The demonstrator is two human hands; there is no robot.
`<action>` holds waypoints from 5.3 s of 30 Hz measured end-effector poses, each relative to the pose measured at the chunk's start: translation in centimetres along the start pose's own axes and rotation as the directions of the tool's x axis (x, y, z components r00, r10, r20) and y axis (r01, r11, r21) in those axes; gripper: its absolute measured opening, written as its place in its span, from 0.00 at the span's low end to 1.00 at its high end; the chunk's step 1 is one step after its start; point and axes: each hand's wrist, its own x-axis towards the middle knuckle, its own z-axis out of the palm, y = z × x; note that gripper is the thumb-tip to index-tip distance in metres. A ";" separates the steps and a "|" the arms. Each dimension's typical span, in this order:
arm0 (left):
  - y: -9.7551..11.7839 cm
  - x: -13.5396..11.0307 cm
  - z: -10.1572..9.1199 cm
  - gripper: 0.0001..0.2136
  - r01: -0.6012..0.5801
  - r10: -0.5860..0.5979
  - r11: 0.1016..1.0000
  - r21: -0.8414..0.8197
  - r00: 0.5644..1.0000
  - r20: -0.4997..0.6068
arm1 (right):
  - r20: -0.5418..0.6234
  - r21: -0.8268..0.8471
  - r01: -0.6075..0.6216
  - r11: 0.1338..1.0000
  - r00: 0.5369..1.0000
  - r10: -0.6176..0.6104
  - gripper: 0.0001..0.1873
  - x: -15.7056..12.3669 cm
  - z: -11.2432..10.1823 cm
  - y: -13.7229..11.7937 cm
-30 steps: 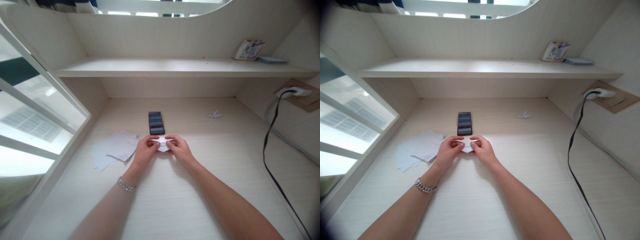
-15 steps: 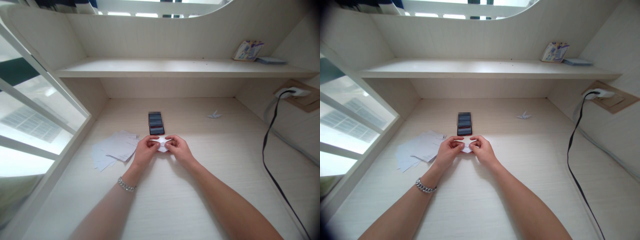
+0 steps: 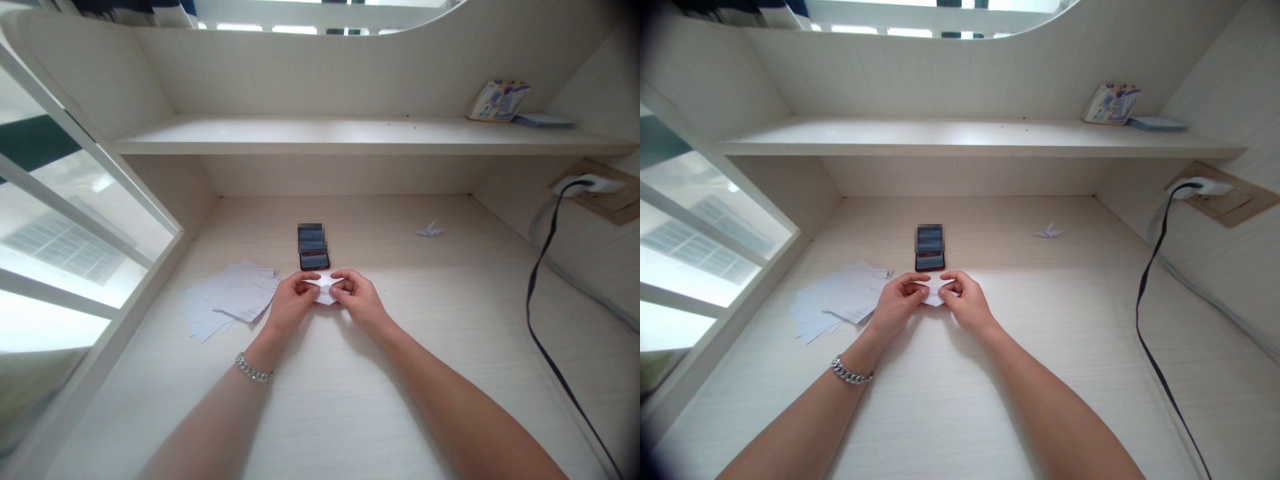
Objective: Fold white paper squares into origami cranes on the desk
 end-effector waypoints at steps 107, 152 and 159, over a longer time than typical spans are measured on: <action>0.6 -0.4 0.5 0.11 -0.180 0.191 0.947 0.266 0.981 -0.018 | -0.066 0.038 -0.051 0.998 0.996 0.053 0.13 0.2 -0.1 -0.1; 0.6 0.0 -0.3 0.07 -0.102 0.101 0.994 0.035 0.994 0.035 | -0.066 -0.228 0.141 0.963 0.985 -0.159 0.09 -0.3 -0.2 -0.6; 0.3 -0.2 -0.2 0.11 -0.160 0.159 0.980 0.120 0.987 0.014 | -0.058 -0.224 0.166 0.960 0.981 -0.183 0.08 -0.4 -0.1 -0.6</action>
